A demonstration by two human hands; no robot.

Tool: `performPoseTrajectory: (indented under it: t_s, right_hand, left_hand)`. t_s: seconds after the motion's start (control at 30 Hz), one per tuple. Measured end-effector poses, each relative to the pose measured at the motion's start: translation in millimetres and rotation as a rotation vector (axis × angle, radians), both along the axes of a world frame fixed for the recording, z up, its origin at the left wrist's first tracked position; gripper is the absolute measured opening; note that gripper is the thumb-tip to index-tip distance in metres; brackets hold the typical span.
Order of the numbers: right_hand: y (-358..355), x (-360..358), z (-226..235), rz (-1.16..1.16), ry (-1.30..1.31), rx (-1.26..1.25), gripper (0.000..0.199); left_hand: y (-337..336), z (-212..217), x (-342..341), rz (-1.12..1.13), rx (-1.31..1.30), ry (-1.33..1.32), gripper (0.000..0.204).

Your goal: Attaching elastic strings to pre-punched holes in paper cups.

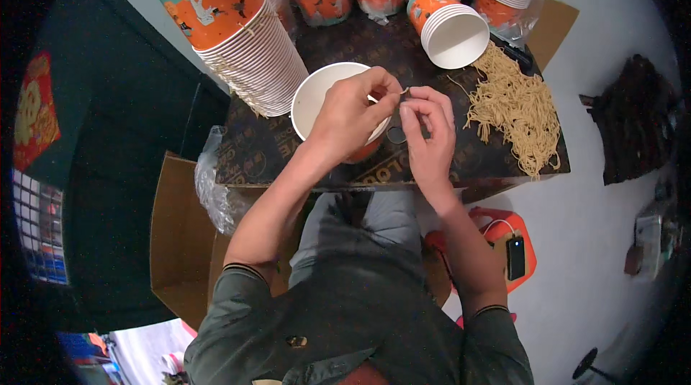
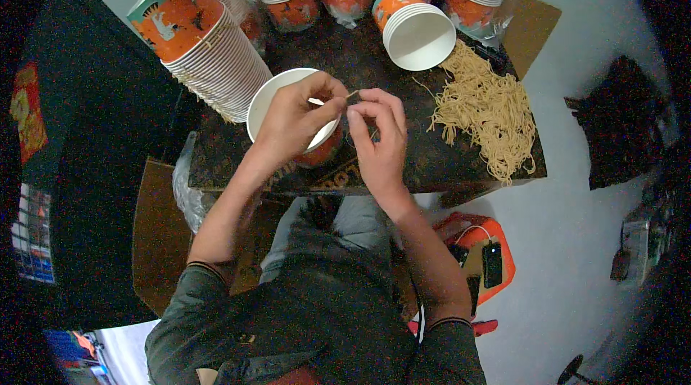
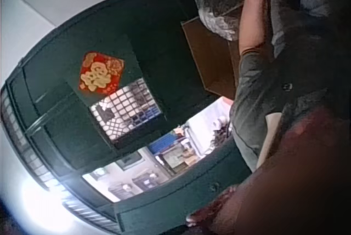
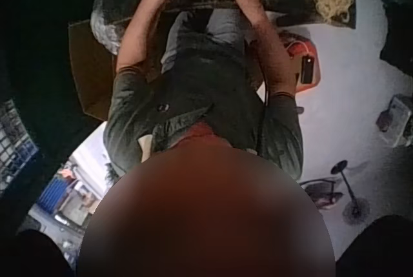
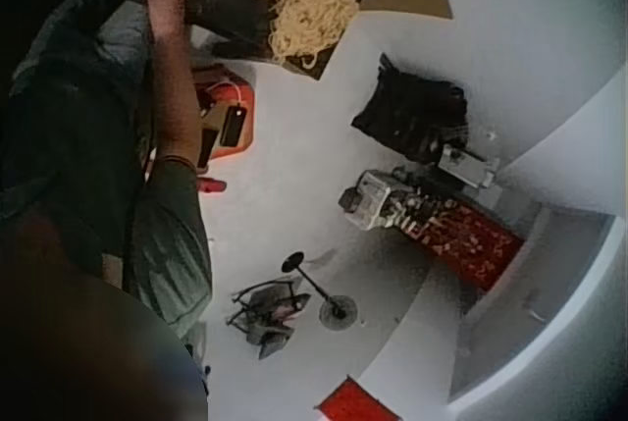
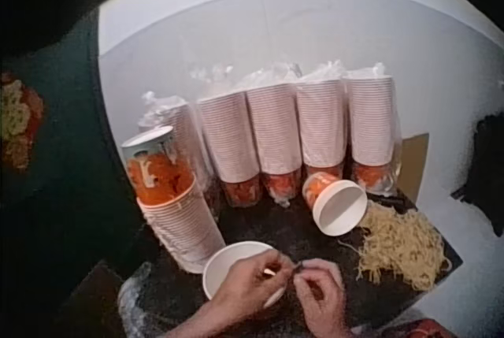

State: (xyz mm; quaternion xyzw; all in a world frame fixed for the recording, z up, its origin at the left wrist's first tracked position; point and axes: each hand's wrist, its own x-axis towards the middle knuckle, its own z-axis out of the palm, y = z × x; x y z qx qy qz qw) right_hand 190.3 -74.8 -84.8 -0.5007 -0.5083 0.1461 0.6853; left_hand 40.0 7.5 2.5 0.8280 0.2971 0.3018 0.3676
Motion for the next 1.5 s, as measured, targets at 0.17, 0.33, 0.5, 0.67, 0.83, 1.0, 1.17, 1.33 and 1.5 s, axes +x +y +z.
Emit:
performPoseTrajectory:
  t_s: [0.17,0.33,0.5,0.67,0.83,1.0,1.17,1.33,1.5]
  right_hand:
    - [2.3,0.5,2.0,-0.105,-0.199,0.168,0.013]
    - [2.8,5.1,-11.1,-0.121,-0.247,0.169,0.014]
    - [3.2,-0.9,-17.7,-0.074,-0.096,0.082,0.014]
    - [9.4,-1.5,-25.7,0.085,0.193,0.057,0.013]
    - [10.6,-2.5,-26.5,0.079,0.186,0.078,0.014]
    - [9.9,-5.6,-19.5,0.078,0.212,0.031,0.013]
    - [16.5,-9.4,-20.9,0.128,0.366,0.138,0.014]
    - [11.8,-13.7,-14.0,-0.051,0.080,0.089,0.016]
    - [12.2,-12.6,-15.1,-0.090,0.022,0.117,0.019]
  left_hand:
    - [2.2,-0.8,1.6,-0.049,0.125,0.010,0.015]
    - [-1.2,12.5,3.5,-0.091,0.314,0.124,0.016]
    - [-2.4,14.0,0.3,-0.092,0.254,0.162,0.022]
    - [-0.3,10.9,-5.0,-0.119,0.197,0.110,0.021]
    - [-0.5,12.6,-4.9,-0.127,0.139,0.126,0.025]
    - [2.5,8.6,-8.0,-0.157,0.164,0.072,0.030]
    - [3.2,12.7,-8.7,-0.142,0.092,0.055,0.030]
    - [6.0,8.2,-10.2,-0.107,0.100,0.040,0.030]
    - [5.1,5.2,-9.4,-0.121,0.112,0.007,0.032]
